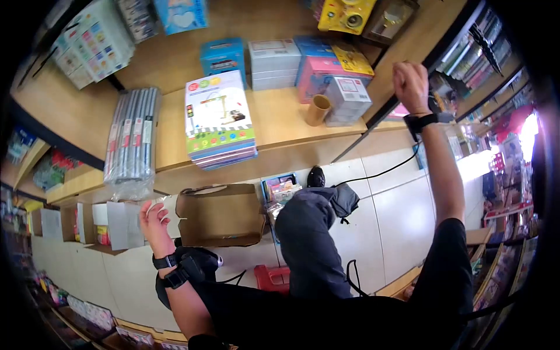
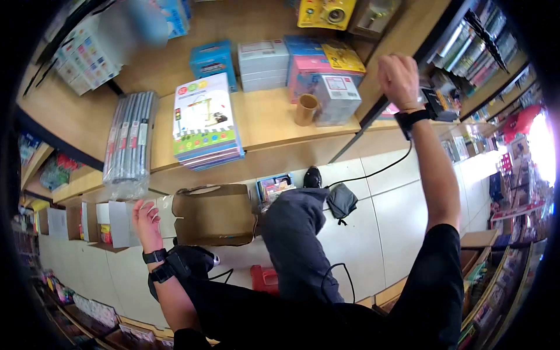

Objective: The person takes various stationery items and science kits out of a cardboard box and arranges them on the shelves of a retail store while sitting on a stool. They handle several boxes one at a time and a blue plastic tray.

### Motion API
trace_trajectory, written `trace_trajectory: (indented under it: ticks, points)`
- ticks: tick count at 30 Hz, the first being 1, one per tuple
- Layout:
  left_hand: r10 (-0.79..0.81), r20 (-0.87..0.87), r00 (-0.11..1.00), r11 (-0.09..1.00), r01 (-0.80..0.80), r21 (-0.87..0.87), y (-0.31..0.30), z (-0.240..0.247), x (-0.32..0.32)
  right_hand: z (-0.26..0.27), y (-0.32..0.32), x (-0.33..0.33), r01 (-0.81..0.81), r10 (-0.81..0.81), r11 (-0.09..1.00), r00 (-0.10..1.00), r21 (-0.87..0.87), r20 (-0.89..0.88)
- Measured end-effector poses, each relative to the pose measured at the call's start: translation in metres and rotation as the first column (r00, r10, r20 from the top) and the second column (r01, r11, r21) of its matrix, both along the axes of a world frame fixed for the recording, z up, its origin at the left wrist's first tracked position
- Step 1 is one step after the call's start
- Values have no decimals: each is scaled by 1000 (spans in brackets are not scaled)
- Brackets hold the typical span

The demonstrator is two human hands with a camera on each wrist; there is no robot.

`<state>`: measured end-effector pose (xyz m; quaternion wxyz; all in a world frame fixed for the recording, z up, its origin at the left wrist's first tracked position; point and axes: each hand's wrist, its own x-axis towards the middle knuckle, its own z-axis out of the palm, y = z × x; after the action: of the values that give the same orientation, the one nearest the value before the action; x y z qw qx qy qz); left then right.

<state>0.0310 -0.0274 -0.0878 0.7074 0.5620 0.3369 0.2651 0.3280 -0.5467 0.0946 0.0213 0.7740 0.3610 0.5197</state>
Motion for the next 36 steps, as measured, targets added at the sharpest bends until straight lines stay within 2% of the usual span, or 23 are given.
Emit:
trace_trajectory:
  ticks: [2, 6, 8, 9, 11, 12, 13, 14, 15, 16, 17, 18, 19, 20, 23, 25, 26, 28, 29, 30, 31, 32, 36]
  points:
    - [-5, -9, 1000, 1000, 5, -1, 2, 0, -3, 9, -21, -3, -7, 7, 1000, 1000, 21, 26]
    - [-54, -36, 998, 998, 54, 10, -8, 1, 7, 62, -110, -38, 189, -188, 982, 981, -2, 45]
    - [-22, -59, 998, 1000, 23, 10, -8, 0, 4, 73, -124, -49, 241, -240, 971, 968, 6, 78]
    - [-26, -56, 998, 1000, 26, 17, -8, 2, 4, 86, -133, -74, 257, -257, 966, 966, 21, 0]
    - [-27, -71, 997, 1000, 28, 6, -9, -8, 5, 94, -131, -92, 169, -168, 985, 985, 31, -52]
    - [-31, -54, 998, 999, 32, 16, -11, -15, 4, 97, -120, -113, 90, -78, 990, 991, 108, -111]
    - [-21, -45, 999, 1000, 22, 17, -16, -12, 4, 101, -109, -126, 75, -14, 972, 964, 224, -264]
    - [-77, 19, 997, 997, 77, -11, -9, -26, 3, 117, -71, -144, 67, 128, 937, 846, 342, -518]
    - [-30, 13, 999, 999, 31, -36, -22, -6, 4, 127, -62, -155, 101, 109, 935, 832, 341, -544]
    - [-53, -1, 999, 999, 53, -3, -22, -9, 4, 137, -42, -164, 60, 196, 924, 773, 377, -603]
    - [-106, -4, 994, 994, 106, -34, -21, -11, 7, 158, -10, -173, -144, 625, 771, 362, 621, -692]
    - [-103, 8, 995, 994, 103, -36, -25, -12, 10, 155, -11, -170, -130, 616, 772, 395, 622, -682]
    - [-132, -18, 991, 990, 131, -42, -33, 1, 12, 168, 6, -174, -159, 728, 686, 173, 710, -664]
    - [-142, 49, 989, 989, 144, -39, -32, -7, 12, 179, 70, -187, -224, 890, 452, 61, 863, -451]
    - [-138, 84, 987, 988, 144, -58, -26, -3, 7, 182, 133, -185, -195, 940, 168, -264, 966, -217]
    - [-170, 60, 984, 982, 174, -78, -33, -7, 11, 170, 178, -174, -60, 904, -35, -427, 998, 6]
    - [-164, 56, 985, 982, 168, -84, -30, -5, 9, 145, 211, -164, 99, 891, -117, -430, 988, 149]
    - [-158, 50, 986, 984, 161, -75, -33, -3, 9, 130, 229, -164, 185, 858, -136, -470, 973, 210]
    - [-132, 63, 989, 986, 138, -89, -27, -3, 8, 87, 247, -155, 385, 909, -94, -343, 918, 237]
    - [-153, 45, 987, 985, 156, -75, -27, 2, 9, 89, 250, -160, 404, 900, -85, -361, 911, 244]
    - [-163, 23, 986, 984, 164, -74, -29, 5, 8, 64, 252, -152, 454, 896, -45, -376, 890, 238]
    - [-167, 110, 980, 982, 175, -72, -28, 8, 4, 23, 250, -143, 567, 947, 37, -282, 823, 152]
    - [-171, 86, 981, 984, 175, -41, -20, 8, 6, -19, 240, -153, 656, 980, 93, -192, 749, 46]
